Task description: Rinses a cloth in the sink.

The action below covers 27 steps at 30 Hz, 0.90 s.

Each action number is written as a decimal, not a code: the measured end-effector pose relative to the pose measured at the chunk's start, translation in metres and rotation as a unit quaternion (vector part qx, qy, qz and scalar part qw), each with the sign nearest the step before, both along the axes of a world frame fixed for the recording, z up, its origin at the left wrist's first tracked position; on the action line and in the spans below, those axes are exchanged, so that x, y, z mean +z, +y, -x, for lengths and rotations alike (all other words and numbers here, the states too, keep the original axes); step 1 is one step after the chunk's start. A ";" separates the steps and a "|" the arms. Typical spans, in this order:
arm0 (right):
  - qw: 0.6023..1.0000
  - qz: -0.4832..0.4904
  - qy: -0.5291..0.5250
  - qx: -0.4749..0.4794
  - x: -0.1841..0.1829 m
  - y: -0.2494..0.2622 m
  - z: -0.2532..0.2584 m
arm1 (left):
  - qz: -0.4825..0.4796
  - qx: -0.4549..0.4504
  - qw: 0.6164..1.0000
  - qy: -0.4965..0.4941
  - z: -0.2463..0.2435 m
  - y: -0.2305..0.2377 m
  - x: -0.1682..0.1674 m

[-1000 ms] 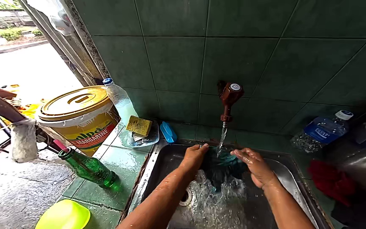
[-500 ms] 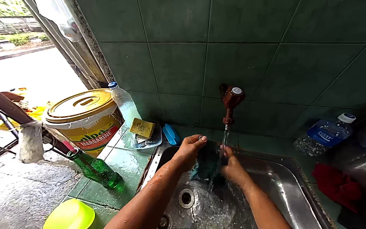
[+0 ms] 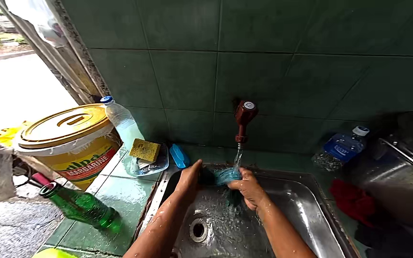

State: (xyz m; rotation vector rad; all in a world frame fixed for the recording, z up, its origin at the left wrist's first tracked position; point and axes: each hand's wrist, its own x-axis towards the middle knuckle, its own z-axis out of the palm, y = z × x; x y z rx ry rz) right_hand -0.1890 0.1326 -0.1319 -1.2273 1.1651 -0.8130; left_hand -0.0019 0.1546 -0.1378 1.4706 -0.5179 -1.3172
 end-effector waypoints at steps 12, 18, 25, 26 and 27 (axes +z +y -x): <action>0.991 0.040 -0.116 0.048 0.016 0.003 0.002 | 0.139 -0.416 0.838 0.323 0.037 0.020 -0.046; 0.996 0.072 0.013 -0.060 0.012 -0.004 0.006 | 0.082 -0.407 0.903 0.111 0.069 0.010 -0.026; 0.976 0.162 0.134 -0.058 -0.023 -0.009 0.018 | -0.011 -0.400 0.909 -0.119 0.095 0.007 -0.033; 0.974 0.161 0.149 -0.048 -0.028 -0.008 0.018 | 0.000 -0.394 0.909 -0.135 0.097 0.008 -0.039; 0.976 0.154 0.154 -0.031 -0.033 -0.009 0.020 | 0.012 -0.391 0.907 -0.155 0.100 0.009 -0.046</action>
